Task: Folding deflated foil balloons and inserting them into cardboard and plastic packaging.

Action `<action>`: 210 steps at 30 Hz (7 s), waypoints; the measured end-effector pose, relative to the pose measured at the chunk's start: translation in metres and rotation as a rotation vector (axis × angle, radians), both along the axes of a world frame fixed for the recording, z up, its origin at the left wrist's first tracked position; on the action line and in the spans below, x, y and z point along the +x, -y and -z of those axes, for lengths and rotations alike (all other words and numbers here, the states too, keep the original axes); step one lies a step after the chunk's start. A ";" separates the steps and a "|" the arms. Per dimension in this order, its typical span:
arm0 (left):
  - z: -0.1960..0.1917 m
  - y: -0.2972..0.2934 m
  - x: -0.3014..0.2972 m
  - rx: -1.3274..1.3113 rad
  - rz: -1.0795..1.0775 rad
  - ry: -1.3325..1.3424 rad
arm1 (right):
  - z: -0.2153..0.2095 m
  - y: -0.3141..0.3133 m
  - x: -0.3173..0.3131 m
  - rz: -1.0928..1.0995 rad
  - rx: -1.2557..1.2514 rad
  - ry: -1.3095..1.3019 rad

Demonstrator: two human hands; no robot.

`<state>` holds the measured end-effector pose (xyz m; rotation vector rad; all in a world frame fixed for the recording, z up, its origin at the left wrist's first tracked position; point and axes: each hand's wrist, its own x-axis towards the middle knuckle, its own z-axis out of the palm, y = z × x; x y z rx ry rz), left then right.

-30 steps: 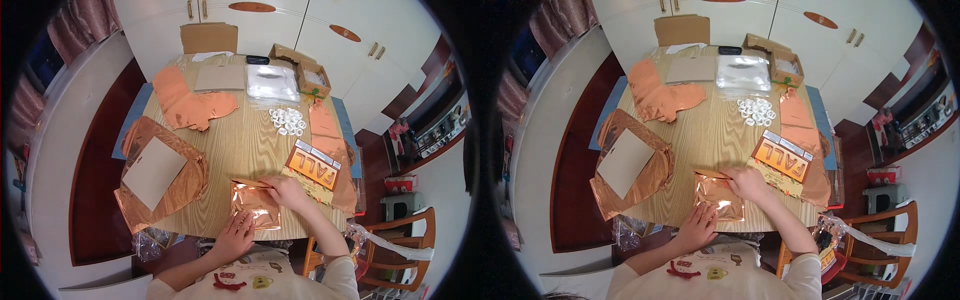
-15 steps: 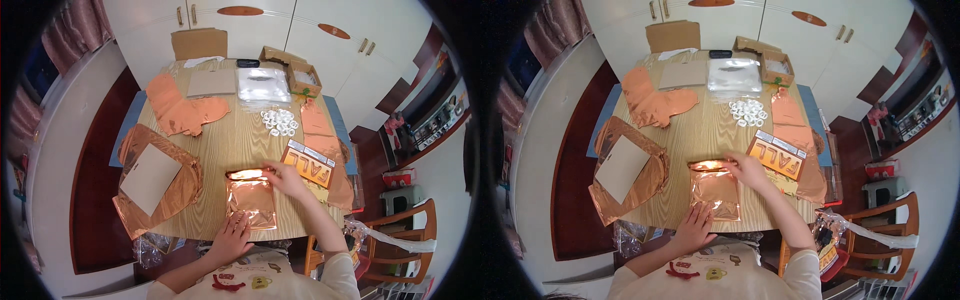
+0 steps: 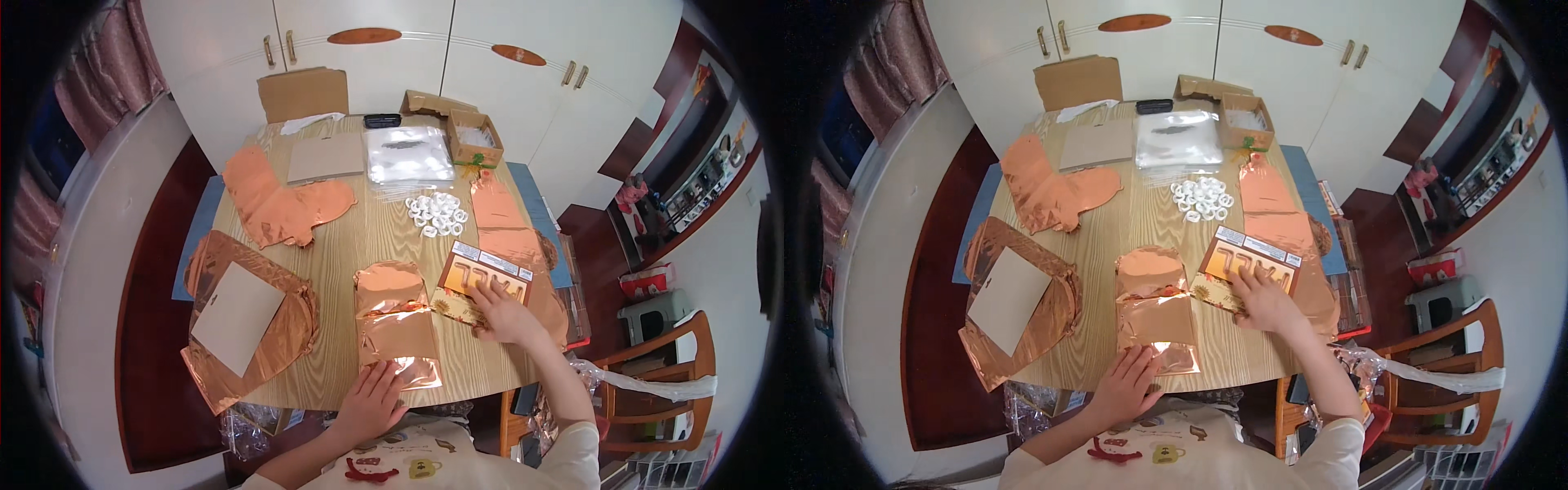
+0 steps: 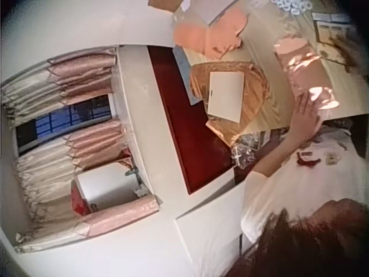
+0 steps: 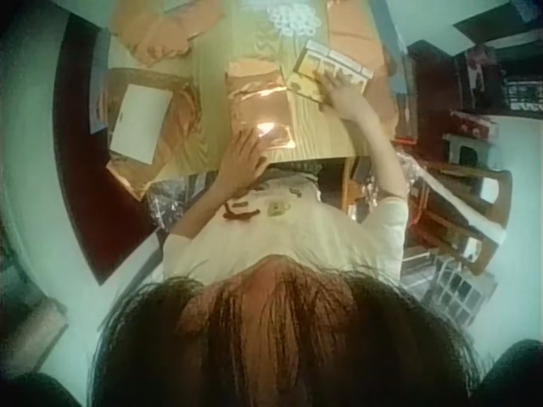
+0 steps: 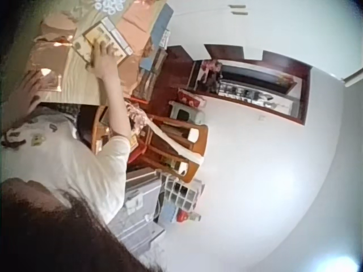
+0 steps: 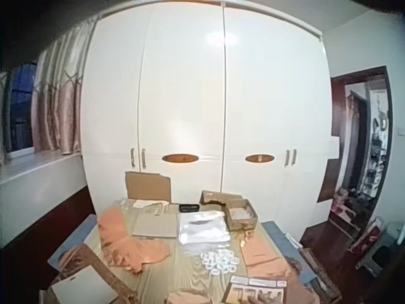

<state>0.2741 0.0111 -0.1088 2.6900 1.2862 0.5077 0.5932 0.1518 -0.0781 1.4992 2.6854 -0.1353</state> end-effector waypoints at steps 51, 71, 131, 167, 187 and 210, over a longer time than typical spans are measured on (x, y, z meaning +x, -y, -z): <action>0.014 -0.042 0.016 -0.100 -0.110 -0.083 | 0.048 -0.052 -0.104 0.281 -0.188 -0.654; 0.015 -0.044 0.017 -0.076 -0.153 -0.011 | 0.046 -0.068 -0.099 0.221 -0.651 -1.019; 0.009 -0.097 -0.041 -0.110 0.163 -0.002 | 0.047 0.014 -0.081 -0.387 -0.077 -0.558; 0.011 -0.099 -0.005 -0.214 -0.145 -0.061 | 0.043 0.042 -0.114 -0.051 -0.023 -0.190; 0.007 -0.137 -0.004 0.027 0.027 -0.194 | 0.047 0.055 -0.105 0.017 0.049 -0.096; 0.020 -0.135 0.013 0.013 0.275 -0.067 | 0.035 0.137 -0.085 -0.438 0.372 -0.392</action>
